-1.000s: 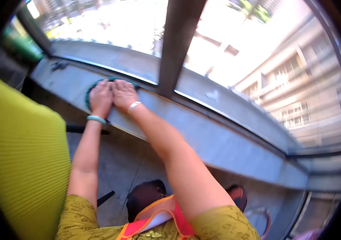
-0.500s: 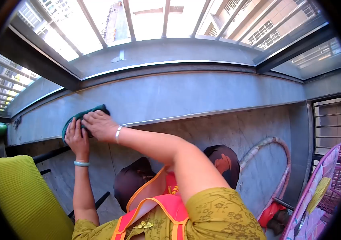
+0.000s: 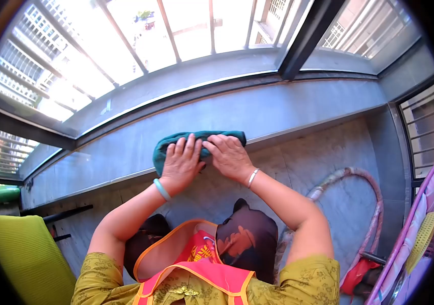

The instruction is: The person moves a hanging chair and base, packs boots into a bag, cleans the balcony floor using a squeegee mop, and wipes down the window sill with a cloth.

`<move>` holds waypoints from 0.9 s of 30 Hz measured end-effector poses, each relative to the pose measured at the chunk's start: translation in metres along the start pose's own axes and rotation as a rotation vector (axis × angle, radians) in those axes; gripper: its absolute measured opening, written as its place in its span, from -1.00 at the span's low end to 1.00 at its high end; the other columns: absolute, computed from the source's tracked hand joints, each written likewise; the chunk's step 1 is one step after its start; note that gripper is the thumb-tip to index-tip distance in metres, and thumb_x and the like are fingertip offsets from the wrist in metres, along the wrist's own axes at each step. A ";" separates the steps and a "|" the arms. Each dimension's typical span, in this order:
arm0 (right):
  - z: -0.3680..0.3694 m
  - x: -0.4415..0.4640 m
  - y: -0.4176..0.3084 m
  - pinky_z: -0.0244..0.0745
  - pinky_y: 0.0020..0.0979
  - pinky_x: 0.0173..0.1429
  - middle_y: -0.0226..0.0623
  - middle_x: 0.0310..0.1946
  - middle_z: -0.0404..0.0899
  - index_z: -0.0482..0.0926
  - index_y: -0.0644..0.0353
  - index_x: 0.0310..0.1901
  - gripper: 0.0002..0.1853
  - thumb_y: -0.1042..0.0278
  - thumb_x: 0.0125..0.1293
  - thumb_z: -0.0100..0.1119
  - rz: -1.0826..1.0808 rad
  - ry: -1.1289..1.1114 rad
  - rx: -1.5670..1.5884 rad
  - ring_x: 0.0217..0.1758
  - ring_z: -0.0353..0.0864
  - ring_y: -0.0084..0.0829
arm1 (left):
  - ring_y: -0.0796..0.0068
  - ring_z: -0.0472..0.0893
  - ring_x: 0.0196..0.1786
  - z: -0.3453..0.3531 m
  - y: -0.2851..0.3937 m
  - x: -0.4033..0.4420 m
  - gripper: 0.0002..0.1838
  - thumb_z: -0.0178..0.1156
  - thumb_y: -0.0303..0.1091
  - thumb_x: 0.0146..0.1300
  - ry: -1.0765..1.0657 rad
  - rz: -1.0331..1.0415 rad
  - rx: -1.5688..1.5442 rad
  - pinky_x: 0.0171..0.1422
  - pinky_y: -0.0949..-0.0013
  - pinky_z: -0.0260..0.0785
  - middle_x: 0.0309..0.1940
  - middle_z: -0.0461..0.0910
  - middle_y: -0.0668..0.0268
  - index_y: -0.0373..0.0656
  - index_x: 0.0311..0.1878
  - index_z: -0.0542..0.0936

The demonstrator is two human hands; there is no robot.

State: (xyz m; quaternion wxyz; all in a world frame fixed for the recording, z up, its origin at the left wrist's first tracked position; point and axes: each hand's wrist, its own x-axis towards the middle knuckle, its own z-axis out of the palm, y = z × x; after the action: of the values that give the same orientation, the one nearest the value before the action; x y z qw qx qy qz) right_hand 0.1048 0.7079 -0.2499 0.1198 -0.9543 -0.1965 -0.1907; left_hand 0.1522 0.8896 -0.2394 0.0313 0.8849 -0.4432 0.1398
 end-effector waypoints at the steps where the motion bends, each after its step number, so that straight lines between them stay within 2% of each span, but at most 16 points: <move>1: -0.004 -0.013 0.011 0.17 -0.34 0.18 -0.34 0.00 0.33 0.34 0.08 0.06 -0.50 0.41 -0.01 0.08 0.054 0.019 -0.030 0.12 0.31 -0.38 | 0.21 0.26 0.16 0.004 0.013 0.012 -0.35 0.19 -0.06 0.00 0.002 0.040 0.023 0.16 0.15 0.09 0.18 0.28 0.17 -0.16 0.16 0.35; 7: -0.028 -0.053 0.049 0.27 -0.28 0.01 -0.39 -0.20 0.44 0.48 0.07 -0.15 -0.65 0.51 -0.08 0.09 0.208 0.225 -0.025 -0.08 0.42 -0.33 | 0.24 0.31 0.09 0.018 0.062 0.058 -0.40 0.16 -0.16 0.00 0.115 0.209 0.054 0.09 0.21 0.13 0.12 0.32 0.18 -0.16 0.14 0.36; 9: -0.042 -0.049 0.046 0.28 -0.27 -0.02 -0.35 -0.25 0.44 0.51 0.09 -0.23 -0.70 0.54 -0.09 0.07 0.327 0.217 0.087 -0.13 0.42 -0.32 | 0.27 0.36 0.04 0.003 0.059 0.070 -0.51 0.13 -0.31 0.00 0.032 0.183 -0.153 0.05 0.25 0.17 0.02 0.39 0.22 -0.13 0.08 0.40; 11: -0.056 -0.028 0.038 0.29 -0.27 -0.04 -0.32 -0.28 0.45 0.52 0.10 -0.27 -0.72 0.55 -0.09 0.05 0.290 0.322 0.165 -0.17 0.42 -0.29 | 0.26 0.41 0.00 0.003 0.045 0.076 -0.56 0.08 -0.40 0.01 -0.012 0.122 -0.381 0.03 0.26 0.22 -0.05 0.43 0.21 -0.15 0.04 0.41; 13: -0.055 0.002 0.036 0.29 -0.26 -0.01 -0.32 -0.25 0.46 0.52 0.10 -0.23 -0.70 0.55 -0.08 0.04 0.232 0.366 0.228 -0.13 0.43 -0.27 | 0.23 0.43 -0.01 -0.005 0.027 0.072 -0.58 0.10 -0.45 0.01 0.128 -0.014 -0.469 0.06 0.23 0.23 -0.06 0.46 0.21 -0.13 0.03 0.43; 15: -0.051 0.031 0.030 0.28 -0.25 0.07 -0.31 -0.14 0.48 0.53 0.12 -0.15 -0.69 0.48 0.00 0.04 0.170 0.282 0.303 -0.04 0.44 -0.26 | 0.21 0.42 0.01 -0.001 0.003 0.063 -0.59 0.11 -0.50 0.00 0.210 -0.200 -0.418 0.09 0.21 0.21 -0.06 0.47 0.22 -0.12 0.01 0.46; 17: -0.007 0.044 0.028 0.19 -0.25 0.21 -0.27 0.00 0.46 0.49 0.16 0.00 -0.63 0.34 0.11 0.01 0.157 0.118 0.270 0.10 0.39 -0.29 | 0.22 0.40 0.04 0.008 -0.018 0.055 -0.60 0.11 -0.46 0.01 0.162 -0.276 -0.244 0.11 0.23 0.19 -0.03 0.45 0.23 -0.11 0.01 0.48; 21: 0.016 0.039 0.036 0.06 -0.27 0.32 -0.25 0.10 0.41 0.42 0.20 0.10 -0.56 0.23 0.18 -0.05 0.130 0.117 0.185 0.21 0.32 -0.34 | 0.25 0.34 0.10 0.019 -0.009 0.068 -0.57 0.10 -0.38 0.03 0.072 -0.331 -0.018 0.11 0.22 0.16 0.03 0.39 0.27 -0.12 0.05 0.44; 23: 0.016 0.031 0.045 -0.01 -0.29 0.36 -0.26 0.13 0.37 0.37 0.18 0.14 -0.53 0.25 0.16 0.01 0.199 0.134 0.190 0.28 0.24 -0.38 | 0.24 0.33 0.10 0.020 0.001 0.080 -0.57 0.09 -0.37 0.04 0.057 -0.297 -0.014 0.10 0.21 0.16 0.03 0.38 0.28 -0.12 0.06 0.43; 27: -0.009 -0.009 0.082 0.01 -0.27 0.36 -0.27 0.16 0.36 0.37 0.18 0.13 -0.54 0.27 0.16 0.01 0.317 0.141 0.146 0.28 0.24 -0.38 | 0.26 0.35 0.07 0.030 0.046 0.118 -0.55 0.09 -0.35 0.02 0.063 -0.166 -0.022 0.05 0.22 0.19 0.01 0.39 0.28 -0.09 0.07 0.43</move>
State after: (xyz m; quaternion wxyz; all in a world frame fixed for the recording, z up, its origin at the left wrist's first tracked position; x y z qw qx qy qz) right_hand 0.1286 0.6288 -0.2578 0.2307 -0.9464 -0.0479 -0.2211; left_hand 0.1895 0.7652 -0.2393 0.0663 0.9133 -0.3687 0.1598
